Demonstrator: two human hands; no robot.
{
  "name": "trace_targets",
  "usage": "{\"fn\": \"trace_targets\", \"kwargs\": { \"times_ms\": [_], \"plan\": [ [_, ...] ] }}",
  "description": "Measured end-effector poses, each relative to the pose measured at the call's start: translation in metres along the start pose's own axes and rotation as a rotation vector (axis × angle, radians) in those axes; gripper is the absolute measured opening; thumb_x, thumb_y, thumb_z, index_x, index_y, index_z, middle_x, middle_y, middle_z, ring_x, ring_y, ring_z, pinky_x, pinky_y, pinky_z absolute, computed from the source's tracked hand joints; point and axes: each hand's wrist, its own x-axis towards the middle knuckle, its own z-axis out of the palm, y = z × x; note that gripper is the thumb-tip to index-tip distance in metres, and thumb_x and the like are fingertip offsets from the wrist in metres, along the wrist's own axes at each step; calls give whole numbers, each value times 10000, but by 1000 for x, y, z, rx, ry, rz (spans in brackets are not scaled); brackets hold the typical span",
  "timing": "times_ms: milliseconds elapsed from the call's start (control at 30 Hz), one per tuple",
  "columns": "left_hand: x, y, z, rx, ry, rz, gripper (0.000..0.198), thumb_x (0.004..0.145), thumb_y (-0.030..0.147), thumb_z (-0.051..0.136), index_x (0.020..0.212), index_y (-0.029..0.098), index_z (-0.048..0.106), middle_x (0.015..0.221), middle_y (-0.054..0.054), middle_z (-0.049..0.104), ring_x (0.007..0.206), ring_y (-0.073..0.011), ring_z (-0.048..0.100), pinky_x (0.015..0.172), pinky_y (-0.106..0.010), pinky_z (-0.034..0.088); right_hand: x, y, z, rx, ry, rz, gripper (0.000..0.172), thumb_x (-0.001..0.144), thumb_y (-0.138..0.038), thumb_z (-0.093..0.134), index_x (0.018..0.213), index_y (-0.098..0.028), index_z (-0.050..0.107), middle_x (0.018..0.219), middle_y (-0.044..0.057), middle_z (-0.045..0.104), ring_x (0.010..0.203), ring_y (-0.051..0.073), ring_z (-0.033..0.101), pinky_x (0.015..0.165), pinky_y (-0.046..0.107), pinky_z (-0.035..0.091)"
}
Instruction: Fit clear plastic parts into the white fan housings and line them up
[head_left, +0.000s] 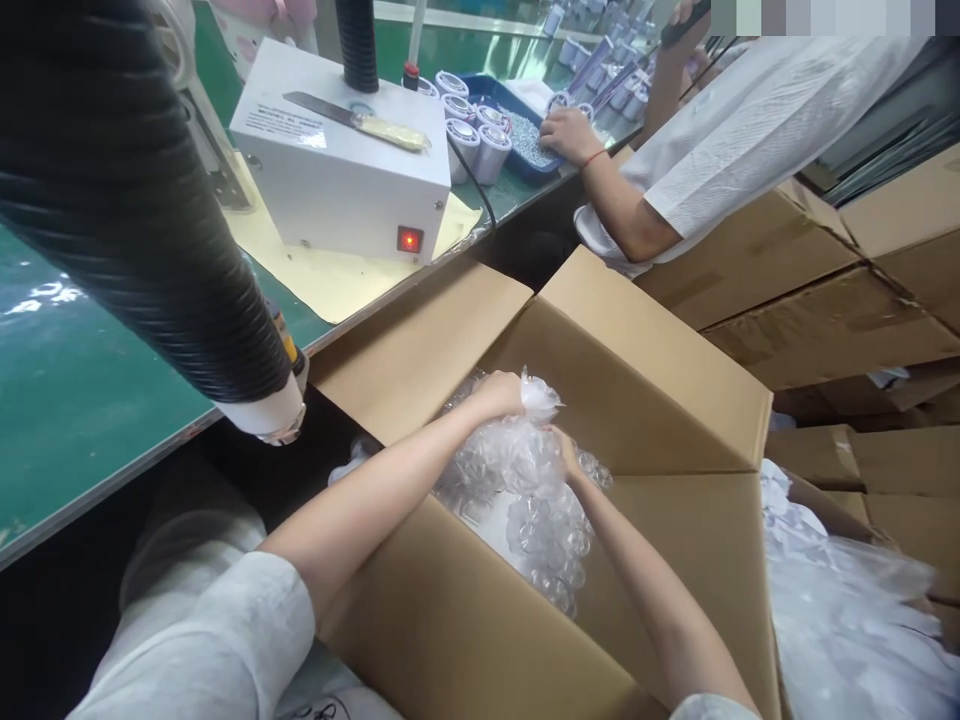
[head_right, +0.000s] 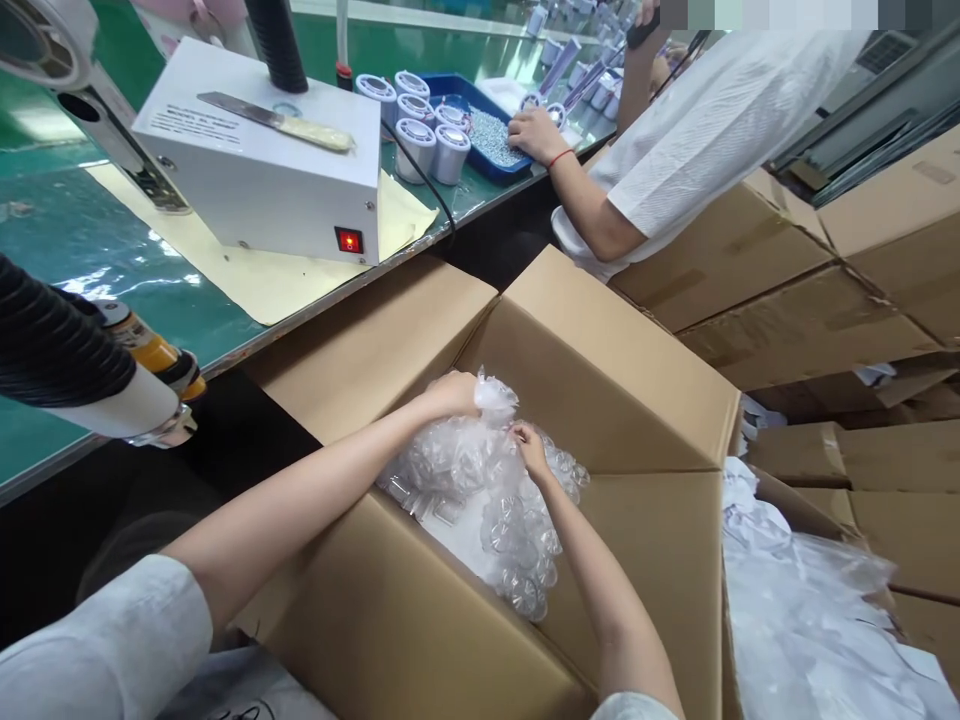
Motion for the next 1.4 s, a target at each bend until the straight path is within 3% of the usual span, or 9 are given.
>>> {"fn": "trace_targets", "kwargs": {
  "times_ms": [200,467,667,933,1067,1233,1333,1400],
  "plan": [
    [0,0,-2,-18,-3,66,345,798,361,652,1071,151,673,1149,-101,687,1100,-260,627,927,-406,500,-17,19,-24,-16,11,108,178,924,-298,590,946,-123,618,860,11,633,698,110,605,635,267,534],
    [-5,4,-7,-31,-127,158,295,853,283,639,1110,137,648,1115,-67,690,1016,-215,654,889,-394,525,-26,8,-38,104,149,140,163,926,-282,585,890,-123,595,739,-31,572,563,68,520,522,204,466],
    [-8,8,-3,56,-206,183,233,866,295,635,1015,118,659,1067,-74,683,1016,-216,644,908,-425,517,-38,-11,-39,314,157,179,194,928,-301,580,840,-128,577,676,-50,532,524,61,492,503,198,452],
    [-12,20,9,34,-163,325,305,806,312,690,1058,142,666,1119,-68,697,1061,-205,641,945,-376,491,-53,-64,-23,454,104,161,188,836,-319,658,840,-144,590,674,-37,577,534,79,521,505,213,446],
    [-12,15,2,22,-26,249,307,845,365,621,1067,158,669,1127,-63,699,1087,-203,636,941,-324,483,-59,-86,-20,429,151,104,247,689,-339,751,788,-158,615,592,-46,571,511,95,505,478,209,401],
    [-8,-3,-2,45,139,0,380,919,385,519,1168,110,600,1230,-154,617,1169,-261,577,976,-460,457,-62,-97,-39,440,320,8,308,667,-410,759,787,-188,582,670,-25,638,599,130,590,562,244,482],
    [-5,-4,3,19,73,-12,345,871,381,608,1101,124,632,1185,-133,636,1139,-257,589,969,-475,466,-66,-101,-52,532,363,0,370,650,-458,777,773,-197,545,680,-33,622,582,116,598,554,242,516],
    [-3,-2,8,-29,-23,58,291,848,361,648,1021,128,660,1095,-105,672,1074,-238,621,946,-451,487,-70,-106,-58,612,380,5,382,656,-459,788,758,-199,527,679,-41,607,595,101,609,571,225,538]
  ]
}}
